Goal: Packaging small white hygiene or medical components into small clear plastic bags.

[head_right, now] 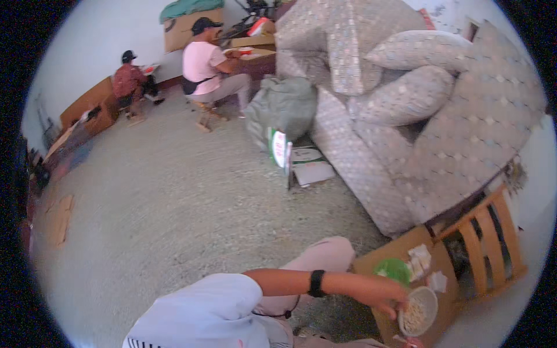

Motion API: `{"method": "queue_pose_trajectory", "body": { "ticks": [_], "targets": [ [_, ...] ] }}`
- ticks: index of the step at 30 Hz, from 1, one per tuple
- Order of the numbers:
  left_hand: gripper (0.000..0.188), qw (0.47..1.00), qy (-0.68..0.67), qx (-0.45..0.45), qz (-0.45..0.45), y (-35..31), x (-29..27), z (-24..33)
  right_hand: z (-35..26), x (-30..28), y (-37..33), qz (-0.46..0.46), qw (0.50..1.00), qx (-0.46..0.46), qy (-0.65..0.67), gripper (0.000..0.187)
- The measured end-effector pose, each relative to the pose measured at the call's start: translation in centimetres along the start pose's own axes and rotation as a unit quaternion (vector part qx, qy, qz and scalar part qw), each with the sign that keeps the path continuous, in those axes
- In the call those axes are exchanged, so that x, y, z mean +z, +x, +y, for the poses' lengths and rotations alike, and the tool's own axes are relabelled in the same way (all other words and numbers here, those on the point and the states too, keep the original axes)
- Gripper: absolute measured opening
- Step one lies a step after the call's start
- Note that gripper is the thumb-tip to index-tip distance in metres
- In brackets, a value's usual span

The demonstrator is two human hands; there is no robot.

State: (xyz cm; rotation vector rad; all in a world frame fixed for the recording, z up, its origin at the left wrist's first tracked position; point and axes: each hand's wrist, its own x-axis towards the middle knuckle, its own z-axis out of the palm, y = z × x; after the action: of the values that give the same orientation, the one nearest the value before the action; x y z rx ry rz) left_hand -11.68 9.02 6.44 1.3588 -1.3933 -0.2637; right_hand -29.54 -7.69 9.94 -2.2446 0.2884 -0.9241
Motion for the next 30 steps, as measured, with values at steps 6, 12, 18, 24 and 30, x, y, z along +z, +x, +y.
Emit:
{"method": "queue_pose_trajectory", "body": {
  "ticks": [6, 12, 18, 24, 30],
  "targets": [
    [0.041, 0.980, -0.075, -0.075, -0.166, -4.7, 0.3, 0.9, -0.1, -2.8, -6.3, 0.055, 0.988, 0.147, -0.010, 0.025],
    [0.037, 0.953, 0.298, -0.050, 0.023, -6.8, 0.0, 0.5, 11.5, -3.8, -10.3, 0.190, 0.940, 0.259, 0.112, 0.031],
    [0.028, 0.970, 0.154, -0.074, -0.173, -8.3, -0.8, 3.7, 6.9, 2.4, -7.1, 0.209, 0.931, 0.214, 0.208, 0.021],
    [0.023, 0.994, 0.078, -0.068, -0.013, -7.5, -0.9, 1.8, 7.8, 4.7, -4.7, 0.218, 0.928, 0.212, 0.216, 0.017],
    [0.022, 0.982, -0.082, -0.169, 0.002, -5.7, -1.2, -5.1, 9.6, 5.2, -1.0, 0.132, 0.954, 0.163, 0.214, 0.020]
  ]
}}
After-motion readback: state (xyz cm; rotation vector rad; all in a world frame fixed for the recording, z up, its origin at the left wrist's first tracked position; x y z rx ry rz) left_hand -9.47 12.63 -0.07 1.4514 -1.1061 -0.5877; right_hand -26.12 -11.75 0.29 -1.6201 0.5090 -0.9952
